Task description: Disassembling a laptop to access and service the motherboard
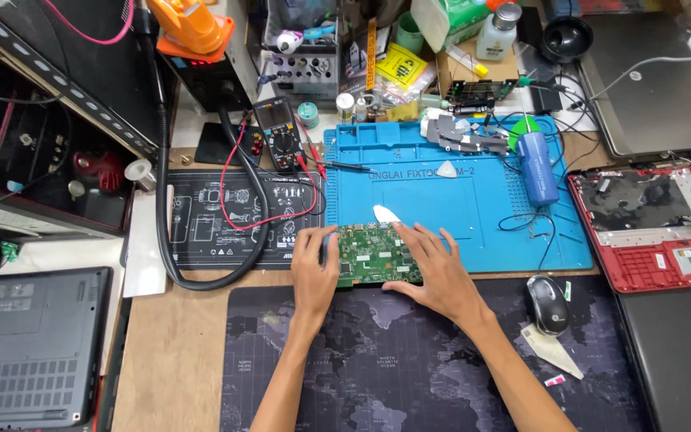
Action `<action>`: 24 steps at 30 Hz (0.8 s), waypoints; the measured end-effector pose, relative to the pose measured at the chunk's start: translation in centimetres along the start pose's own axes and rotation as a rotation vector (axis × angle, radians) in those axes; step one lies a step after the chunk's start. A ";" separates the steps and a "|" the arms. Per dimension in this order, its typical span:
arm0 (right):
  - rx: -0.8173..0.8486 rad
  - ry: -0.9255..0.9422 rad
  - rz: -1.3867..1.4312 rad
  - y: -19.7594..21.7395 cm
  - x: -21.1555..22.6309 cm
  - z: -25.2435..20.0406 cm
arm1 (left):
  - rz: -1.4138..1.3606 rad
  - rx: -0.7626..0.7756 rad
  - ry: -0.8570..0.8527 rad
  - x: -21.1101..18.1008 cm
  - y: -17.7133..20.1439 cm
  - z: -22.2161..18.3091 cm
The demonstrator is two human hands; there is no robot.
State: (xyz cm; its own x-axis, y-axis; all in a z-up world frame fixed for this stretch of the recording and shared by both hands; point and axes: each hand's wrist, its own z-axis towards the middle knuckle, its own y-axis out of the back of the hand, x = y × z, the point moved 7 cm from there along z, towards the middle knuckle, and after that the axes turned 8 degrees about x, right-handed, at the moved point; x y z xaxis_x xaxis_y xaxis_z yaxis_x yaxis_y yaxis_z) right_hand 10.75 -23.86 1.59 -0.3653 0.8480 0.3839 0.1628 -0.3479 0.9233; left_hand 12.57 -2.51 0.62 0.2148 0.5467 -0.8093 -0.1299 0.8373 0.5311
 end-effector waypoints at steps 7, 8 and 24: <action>0.063 -0.068 -0.138 0.7 0.3 0.0 | -0.077 0.052 -0.066 2.0 -2.4 4.6; 0.059 -0.098 -0.132 1.2 0.3 0.1 | -0.126 0.034 -0.041 3.1 -2.8 5.0; -0.347 0.020 0.129 4.3 -1.3 17.0 | -0.176 0.045 -0.032 3.6 -2.7 5.2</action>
State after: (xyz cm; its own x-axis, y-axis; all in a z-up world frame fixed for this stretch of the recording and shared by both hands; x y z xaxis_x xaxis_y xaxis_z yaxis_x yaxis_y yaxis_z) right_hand 27.50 -19.71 4.88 -0.3805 0.7817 0.4942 -0.1105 -0.5690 0.8149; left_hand 18.70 -2.85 -2.38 0.2610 0.3907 -0.8827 -0.0441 0.9183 0.3934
